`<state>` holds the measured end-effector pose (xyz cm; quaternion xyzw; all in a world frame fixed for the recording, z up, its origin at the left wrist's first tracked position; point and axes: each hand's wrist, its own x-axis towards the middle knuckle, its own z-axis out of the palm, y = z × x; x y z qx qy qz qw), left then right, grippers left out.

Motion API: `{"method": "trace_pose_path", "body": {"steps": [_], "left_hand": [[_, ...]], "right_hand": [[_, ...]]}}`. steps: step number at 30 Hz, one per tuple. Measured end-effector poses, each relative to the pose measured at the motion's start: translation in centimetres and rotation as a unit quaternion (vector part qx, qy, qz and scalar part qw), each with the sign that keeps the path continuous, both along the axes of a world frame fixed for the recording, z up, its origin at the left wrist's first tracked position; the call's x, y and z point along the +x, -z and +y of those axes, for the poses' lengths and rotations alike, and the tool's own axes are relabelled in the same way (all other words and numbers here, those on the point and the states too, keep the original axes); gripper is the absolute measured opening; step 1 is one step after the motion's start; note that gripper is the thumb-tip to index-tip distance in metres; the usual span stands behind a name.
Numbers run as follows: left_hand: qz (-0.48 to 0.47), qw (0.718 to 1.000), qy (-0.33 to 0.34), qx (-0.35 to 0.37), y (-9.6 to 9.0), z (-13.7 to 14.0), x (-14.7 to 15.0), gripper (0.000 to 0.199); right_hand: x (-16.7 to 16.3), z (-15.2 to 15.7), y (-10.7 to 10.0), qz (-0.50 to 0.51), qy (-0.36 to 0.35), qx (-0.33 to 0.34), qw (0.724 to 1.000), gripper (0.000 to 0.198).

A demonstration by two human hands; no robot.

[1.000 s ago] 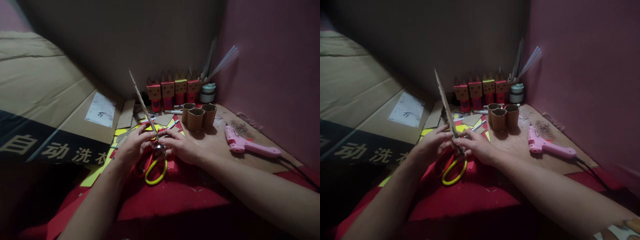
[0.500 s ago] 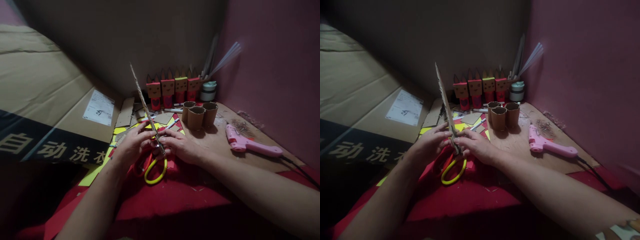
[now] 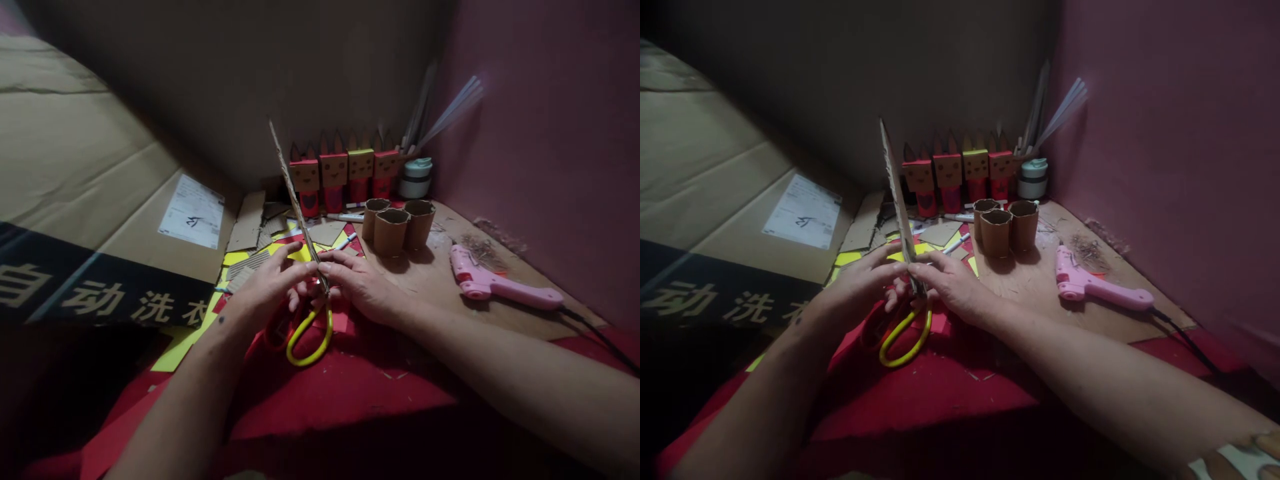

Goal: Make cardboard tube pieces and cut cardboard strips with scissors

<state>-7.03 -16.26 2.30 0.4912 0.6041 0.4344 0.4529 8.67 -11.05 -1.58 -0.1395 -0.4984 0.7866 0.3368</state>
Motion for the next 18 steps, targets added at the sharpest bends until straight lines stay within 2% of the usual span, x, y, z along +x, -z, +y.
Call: {"method": "trace_pose_path", "body": {"steps": [2, 4, 7, 10, 12, 18], "left_hand": [[-0.025, 0.999, 0.006, -0.019, 0.0, -0.1, 0.2, 0.058], [-0.054, 0.998, -0.006, -0.031, -0.1, -0.2, 0.5, 0.041], [-0.043, 0.997, -0.025, -0.055, -0.6, -0.5, 0.9, 0.023], [0.005, 0.998, -0.003, -0.062, -1.1, -1.0, 1.1, 0.024], [0.023, 0.998, 0.011, -0.057, -1.3, -1.2, 1.1, 0.024], [0.086, 0.994, 0.037, -0.051, -1.5, -1.5, 1.5, 0.022]], "right_hand": [[0.1, 0.0, 0.0, -0.017, 0.017, 0.007, 1.000, 0.025], [0.1, 0.0, -0.1, -0.029, 0.016, 0.010, 0.999, 0.026], [0.3, 0.0, -0.4, -0.066, 0.034, 0.051, 0.996, 0.026], [0.4, 0.0, -0.5, -0.122, 0.074, 0.134, 0.981, 0.025], [0.4, 0.1, -0.5, -0.136, 0.081, 0.163, 0.974, 0.026], [0.3, -0.2, -0.2, -0.134, 0.076, 0.149, 0.977, 0.034]]}}
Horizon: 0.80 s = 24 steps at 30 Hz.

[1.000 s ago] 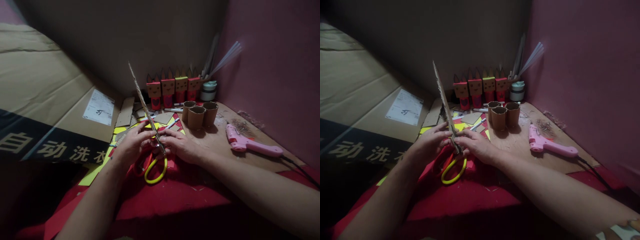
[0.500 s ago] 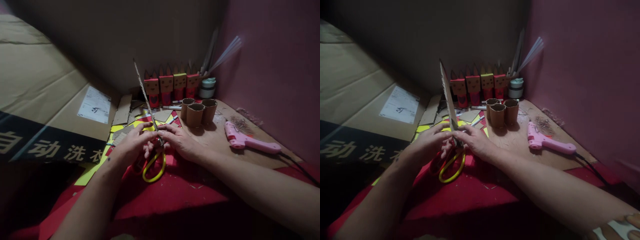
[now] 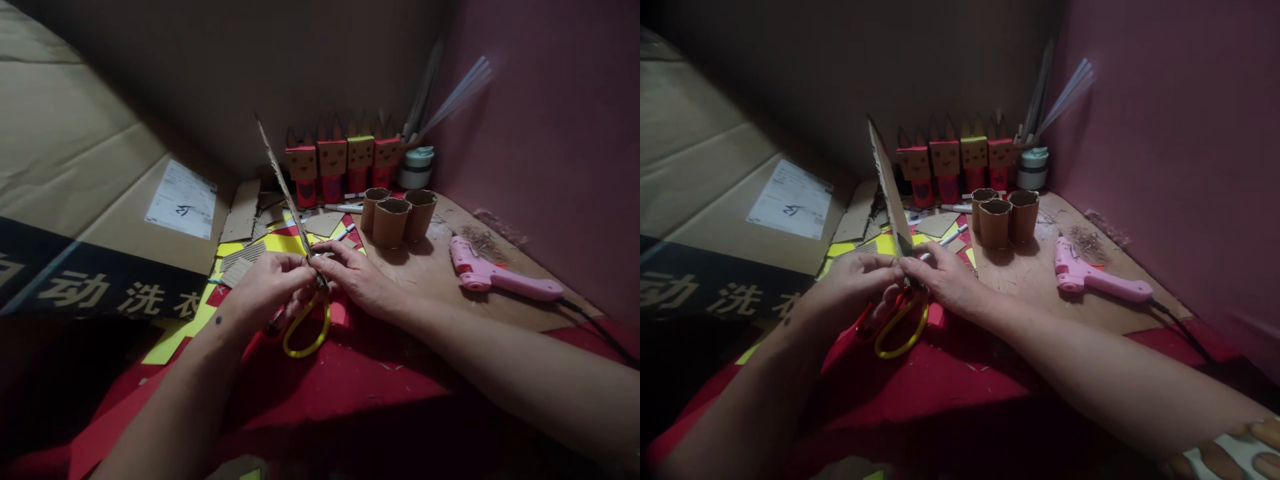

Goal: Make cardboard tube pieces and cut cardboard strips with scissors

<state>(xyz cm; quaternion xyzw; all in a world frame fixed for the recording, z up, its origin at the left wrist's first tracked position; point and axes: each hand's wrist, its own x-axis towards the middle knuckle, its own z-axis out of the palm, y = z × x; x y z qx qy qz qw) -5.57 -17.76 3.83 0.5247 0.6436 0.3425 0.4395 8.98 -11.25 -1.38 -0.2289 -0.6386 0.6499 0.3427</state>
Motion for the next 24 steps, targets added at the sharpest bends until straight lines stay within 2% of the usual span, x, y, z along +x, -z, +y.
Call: {"method": "trace_pose_path", "body": {"steps": [3, 5, 9, 12, 18, 22, 24], "left_hand": [[0.028, 0.999, 0.008, -0.014, -0.3, 0.0, 0.5, 0.021], [0.033, 0.999, -0.008, -0.003, -0.5, -0.1, 1.0, 0.016], [0.004, 0.999, -0.035, 0.036, -0.5, -0.1, 1.5, 0.014], [-0.024, 0.999, -0.038, 0.028, -0.5, -0.1, 1.6, 0.016], [-0.068, 0.997, -0.039, -0.008, -0.5, -0.3, 1.3, 0.015], [-0.059, 0.998, -0.036, 0.009, -0.3, -0.3, 1.2, 0.016], [-0.047, 0.998, -0.035, 0.023, -0.3, -0.3, 1.3, 0.018]], "right_hand": [[0.0, -0.2, -0.1, 0.000, 0.009, -0.009, 1.000, 0.030], [-0.1, -0.3, -0.2, -0.002, 0.015, -0.012, 1.000, 0.026], [-0.1, -0.4, -0.3, -0.011, 0.012, -0.041, 0.999, 0.023], [0.0, -0.5, -0.7, -0.022, 0.007, -0.053, 0.998, 0.023], [0.7, -0.6, -1.7, -0.113, 0.006, 0.031, 0.993, 0.027], [0.8, -0.5, -2.1, -0.133, 0.033, 0.126, 0.982, 0.028], [0.8, -0.4, -2.2, -0.134, 0.032, 0.145, 0.980, 0.028]]}}
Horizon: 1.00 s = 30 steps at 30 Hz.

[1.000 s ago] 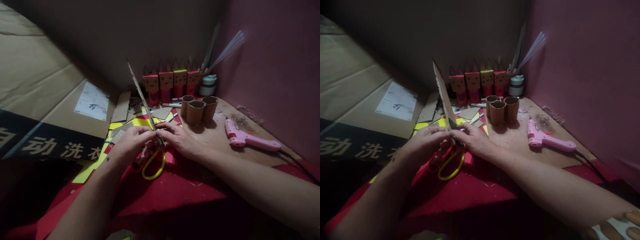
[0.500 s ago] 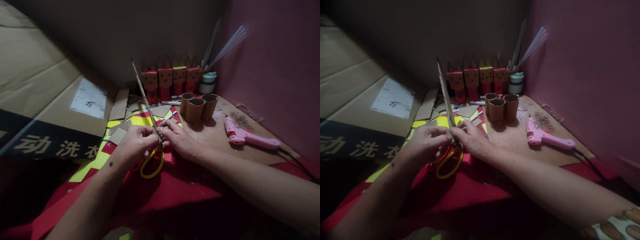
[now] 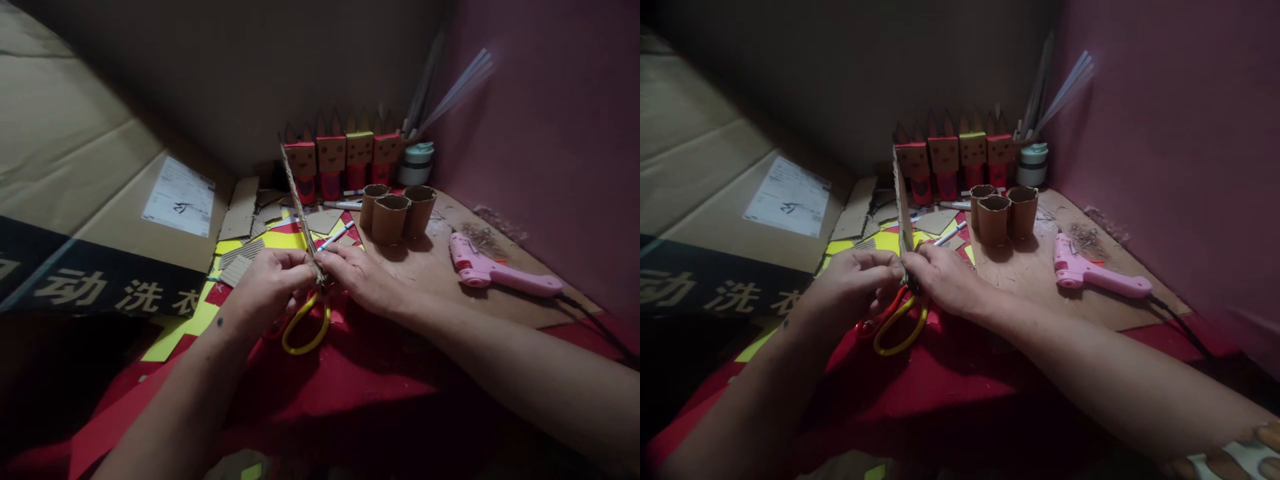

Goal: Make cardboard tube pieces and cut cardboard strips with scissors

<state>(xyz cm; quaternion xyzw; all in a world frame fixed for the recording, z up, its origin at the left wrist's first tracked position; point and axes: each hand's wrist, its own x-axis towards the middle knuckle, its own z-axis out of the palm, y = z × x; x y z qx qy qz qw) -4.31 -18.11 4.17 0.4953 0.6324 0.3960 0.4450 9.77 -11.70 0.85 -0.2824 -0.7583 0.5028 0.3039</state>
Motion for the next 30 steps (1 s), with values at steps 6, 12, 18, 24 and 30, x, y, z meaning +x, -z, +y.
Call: {"method": "trace_pose_path", "body": {"steps": [6, 12, 18, 24, 30], "left_hand": [[0.007, 1.000, -0.006, -0.001, -0.04, 0.13, 0.13, 0.019], [-0.003, 1.000, -0.018, -0.013, 0.21, 0.31, 0.12, 0.015], [0.000, 1.000, 0.021, -0.022, 0.22, 0.40, 0.01, 0.019], [-0.007, 0.997, 0.079, -0.023, 0.29, 0.64, -0.14, 0.019], [0.014, 0.998, 0.057, -0.038, 0.09, 0.65, 0.05, 0.023]], "right_hand": [[0.27, 0.19, -0.09, 0.007, -0.052, 0.041, 0.998, 0.026], [0.29, 0.44, -0.06, 0.016, -0.029, 0.056, 0.998, 0.025], [0.05, 0.44, -0.03, 0.031, -0.056, -0.125, 0.990, 0.012], [-0.12, 0.48, 0.47, 0.032, -0.065, -0.148, 0.986, 0.008], [-0.04, 0.49, 0.35, 0.034, -0.060, -0.133, 0.989, 0.011]]}}
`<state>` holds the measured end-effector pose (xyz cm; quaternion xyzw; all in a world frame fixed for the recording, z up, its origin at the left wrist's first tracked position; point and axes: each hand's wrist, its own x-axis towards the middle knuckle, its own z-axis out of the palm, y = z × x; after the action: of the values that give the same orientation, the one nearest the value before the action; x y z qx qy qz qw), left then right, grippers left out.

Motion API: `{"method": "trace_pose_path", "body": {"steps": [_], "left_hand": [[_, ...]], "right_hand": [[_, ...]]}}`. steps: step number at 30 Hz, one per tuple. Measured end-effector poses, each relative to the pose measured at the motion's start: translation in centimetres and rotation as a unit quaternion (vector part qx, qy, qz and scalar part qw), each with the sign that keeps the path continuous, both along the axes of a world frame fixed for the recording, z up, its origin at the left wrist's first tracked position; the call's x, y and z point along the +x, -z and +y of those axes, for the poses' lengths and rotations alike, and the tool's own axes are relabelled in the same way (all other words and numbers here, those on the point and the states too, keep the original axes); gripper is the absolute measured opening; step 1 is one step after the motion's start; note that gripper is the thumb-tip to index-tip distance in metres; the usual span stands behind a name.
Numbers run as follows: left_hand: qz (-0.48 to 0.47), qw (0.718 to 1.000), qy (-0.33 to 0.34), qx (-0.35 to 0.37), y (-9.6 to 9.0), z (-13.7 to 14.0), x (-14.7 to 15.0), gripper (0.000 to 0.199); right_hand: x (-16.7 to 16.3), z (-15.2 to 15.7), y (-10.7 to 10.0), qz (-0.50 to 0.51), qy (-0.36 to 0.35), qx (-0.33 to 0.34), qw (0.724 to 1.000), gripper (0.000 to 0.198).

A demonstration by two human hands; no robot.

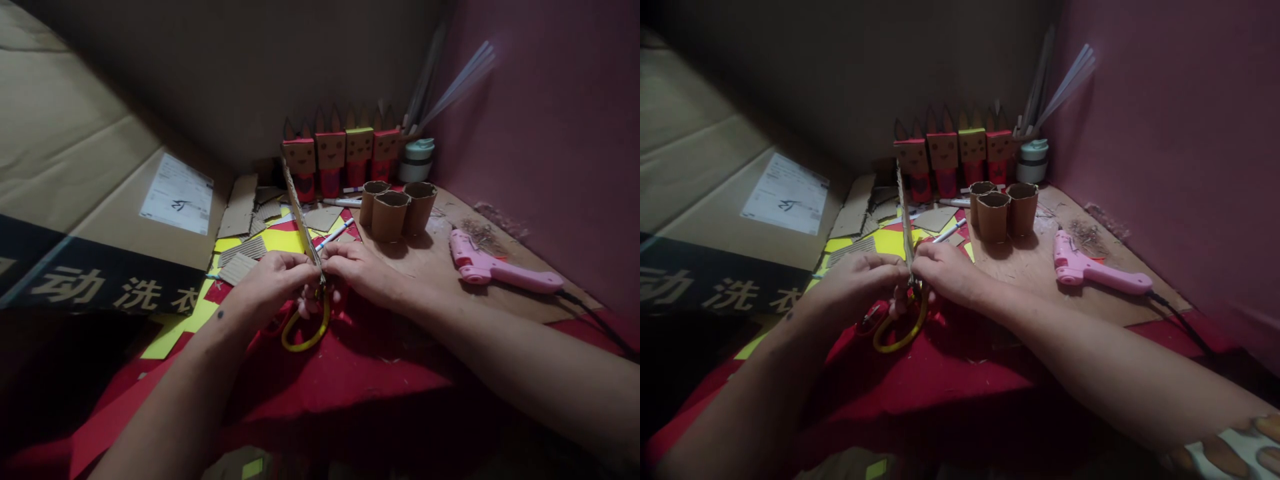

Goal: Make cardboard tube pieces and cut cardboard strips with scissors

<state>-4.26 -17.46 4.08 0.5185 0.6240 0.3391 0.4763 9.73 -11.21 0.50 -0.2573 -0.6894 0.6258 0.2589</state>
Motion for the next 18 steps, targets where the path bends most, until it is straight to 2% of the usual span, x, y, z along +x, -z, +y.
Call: {"method": "trace_pose_path", "body": {"steps": [5, 10, 18], "left_hand": [[-0.008, 1.000, -0.013, -0.014, 0.16, 0.08, 0.08, 0.023], [-0.027, 1.000, -0.004, -0.012, 0.65, 0.26, -0.28, 0.018], [-0.024, 0.999, 0.018, -0.028, 0.44, 0.18, -0.48, 0.020]], "right_hand": [[0.01, -0.12, -0.07, -0.005, 0.002, 0.013, 1.000, 0.011], [-0.07, -0.17, 0.08, 0.004, -0.006, 0.012, 1.000, 0.010], [-0.06, -0.12, 0.11, -0.002, -0.007, 0.016, 1.000, 0.010]]}}
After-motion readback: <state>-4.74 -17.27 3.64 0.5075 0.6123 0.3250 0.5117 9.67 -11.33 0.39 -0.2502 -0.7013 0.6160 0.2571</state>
